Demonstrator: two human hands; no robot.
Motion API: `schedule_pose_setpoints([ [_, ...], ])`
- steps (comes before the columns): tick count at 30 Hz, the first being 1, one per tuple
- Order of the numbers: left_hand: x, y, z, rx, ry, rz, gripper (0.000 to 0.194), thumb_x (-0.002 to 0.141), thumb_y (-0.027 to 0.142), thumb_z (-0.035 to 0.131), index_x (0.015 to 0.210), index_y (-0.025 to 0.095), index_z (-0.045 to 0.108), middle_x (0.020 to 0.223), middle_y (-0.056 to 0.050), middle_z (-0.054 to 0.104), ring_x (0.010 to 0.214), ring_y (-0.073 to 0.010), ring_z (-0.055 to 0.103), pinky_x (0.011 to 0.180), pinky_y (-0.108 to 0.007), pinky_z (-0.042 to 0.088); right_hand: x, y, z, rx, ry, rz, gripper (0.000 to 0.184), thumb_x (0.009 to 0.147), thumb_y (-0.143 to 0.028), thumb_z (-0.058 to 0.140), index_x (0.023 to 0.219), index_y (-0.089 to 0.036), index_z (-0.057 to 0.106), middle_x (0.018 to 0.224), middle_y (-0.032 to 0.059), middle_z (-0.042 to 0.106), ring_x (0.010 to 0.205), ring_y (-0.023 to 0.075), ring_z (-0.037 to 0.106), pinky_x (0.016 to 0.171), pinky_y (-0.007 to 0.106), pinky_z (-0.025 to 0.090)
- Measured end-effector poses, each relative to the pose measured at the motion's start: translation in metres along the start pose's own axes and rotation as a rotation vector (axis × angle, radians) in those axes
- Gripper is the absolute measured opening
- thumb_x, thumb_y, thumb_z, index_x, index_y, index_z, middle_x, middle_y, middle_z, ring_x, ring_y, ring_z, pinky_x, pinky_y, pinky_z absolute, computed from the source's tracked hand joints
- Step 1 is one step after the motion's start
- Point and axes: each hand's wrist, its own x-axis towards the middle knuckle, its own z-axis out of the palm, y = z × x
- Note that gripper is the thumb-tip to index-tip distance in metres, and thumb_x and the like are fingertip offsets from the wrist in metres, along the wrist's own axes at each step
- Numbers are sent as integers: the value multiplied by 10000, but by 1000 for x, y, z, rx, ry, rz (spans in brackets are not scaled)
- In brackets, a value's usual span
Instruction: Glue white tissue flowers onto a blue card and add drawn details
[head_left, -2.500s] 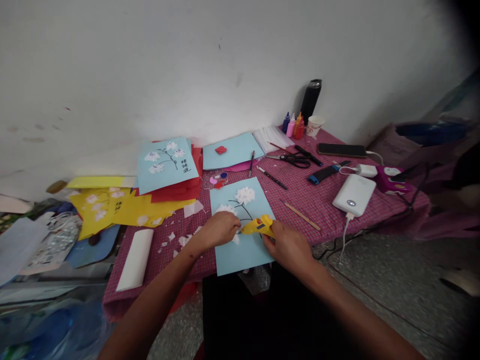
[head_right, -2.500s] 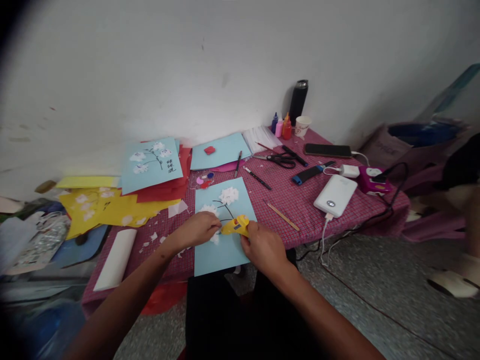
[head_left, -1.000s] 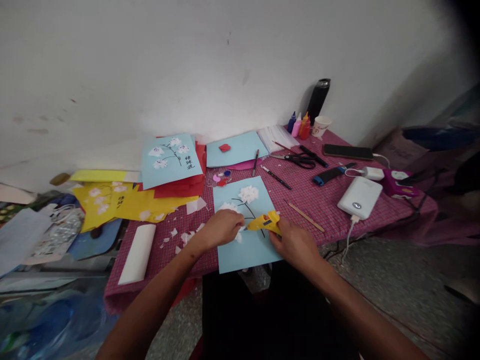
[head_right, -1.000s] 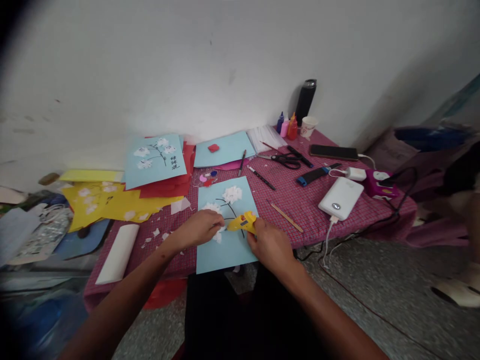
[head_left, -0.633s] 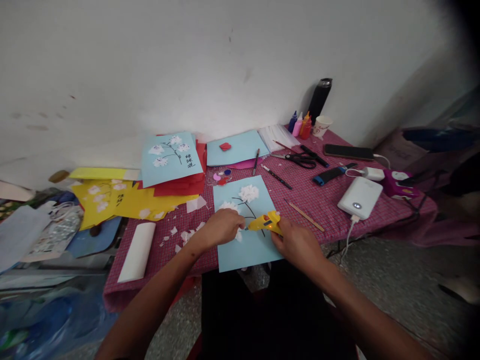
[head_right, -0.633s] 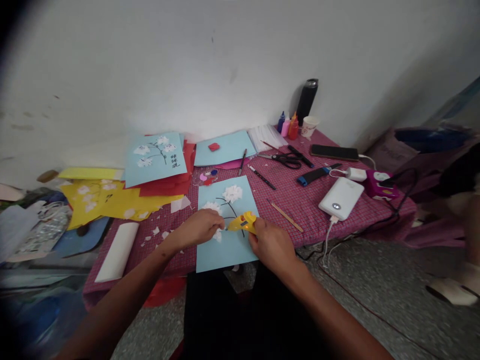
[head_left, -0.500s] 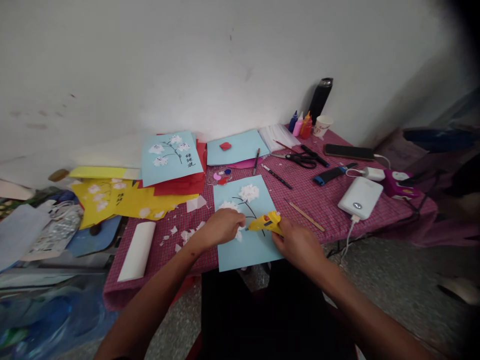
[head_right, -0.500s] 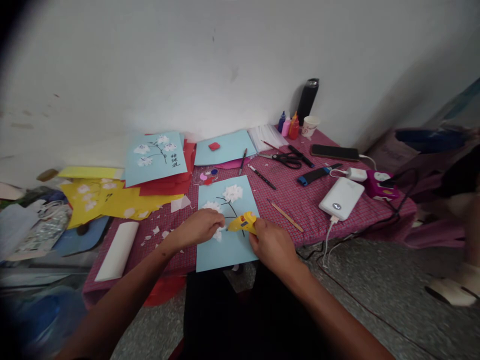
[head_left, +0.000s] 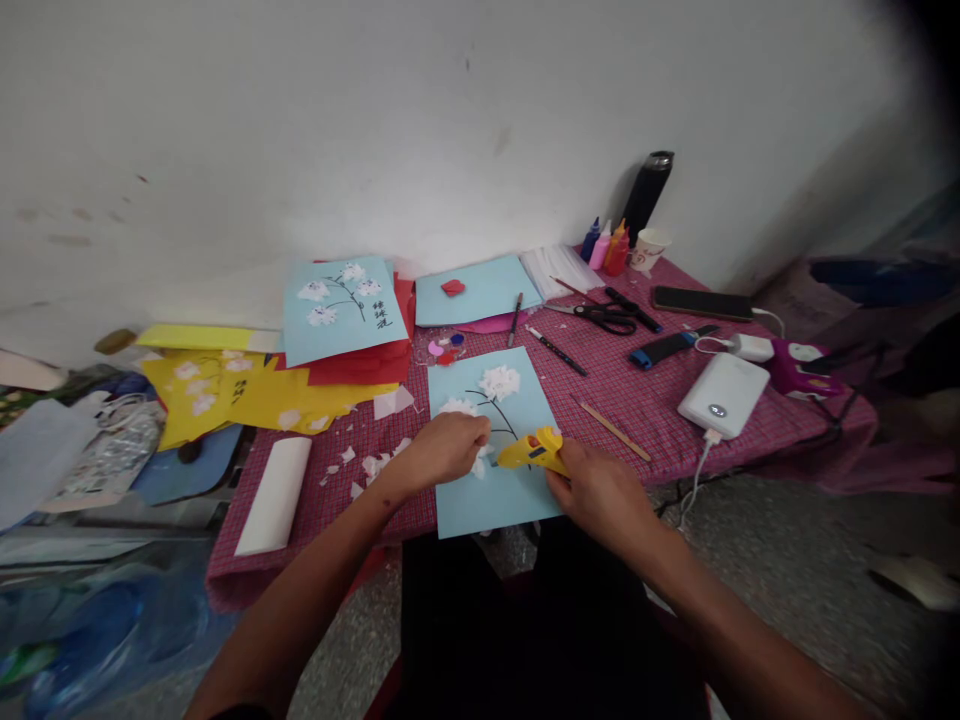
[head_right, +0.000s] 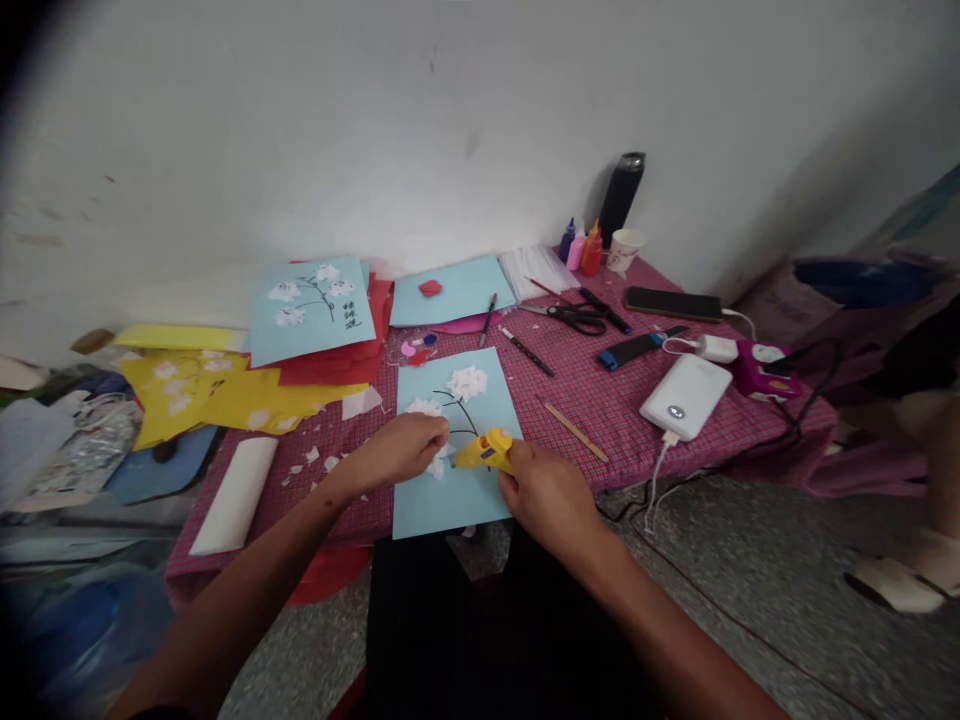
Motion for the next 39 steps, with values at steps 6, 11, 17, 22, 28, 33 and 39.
schedule_pose_setpoints([
  [6,0,1,-2,8,14,4,118,856,147,451,824,209,547,795,-39,651,751,-194,563,672,-311,375,-3,-2,1,-21,-1,7,109,902,-263,549,944,-177,602,879,75,727,712,219,676,595,296,339],
  [11,-1,0,1,1,17,18,113,865,151,453,831,211,542,799,-32,651,757,-192,569,682,-310,380,-5,-5,4,-2,0,-12,100,896,-257,561,949,-181,601,901,80,731,755,224,684,627,292,358],
  [17,-1,-1,1,-1,10,16,109,862,147,459,844,210,546,811,-37,655,773,-194,572,704,-313,389,-5,-4,7,25,1,-15,141,903,-271,547,986,-171,600,892,86,738,733,231,690,605,297,353],
  [22,-1,-1,0,0,9,4,108,861,152,459,831,208,546,816,-39,658,772,-197,577,682,-311,380,-1,9,5,1,57,65,216,907,-371,543,943,-163,589,771,87,720,683,244,682,571,298,333],
  [28,-1,-2,2,0,15,-1,108,856,150,459,842,211,548,815,-38,659,763,-199,572,668,-309,367,3,15,1,-58,69,80,233,914,-390,537,935,-161,578,763,98,718,693,261,688,567,305,332],
  [33,-1,-3,4,2,19,-4,99,862,160,466,841,208,550,818,-37,663,758,-196,571,662,-308,361,6,10,3,-77,17,48,229,911,-379,547,963,-159,583,801,103,729,715,261,694,580,306,341],
  [39,-1,-2,3,-14,14,-15,109,872,162,466,859,204,566,820,-41,667,761,-196,580,669,-304,375,4,2,4,-34,-21,-46,154,905,-302,562,953,-158,593,825,88,728,720,242,693,592,303,338],
])
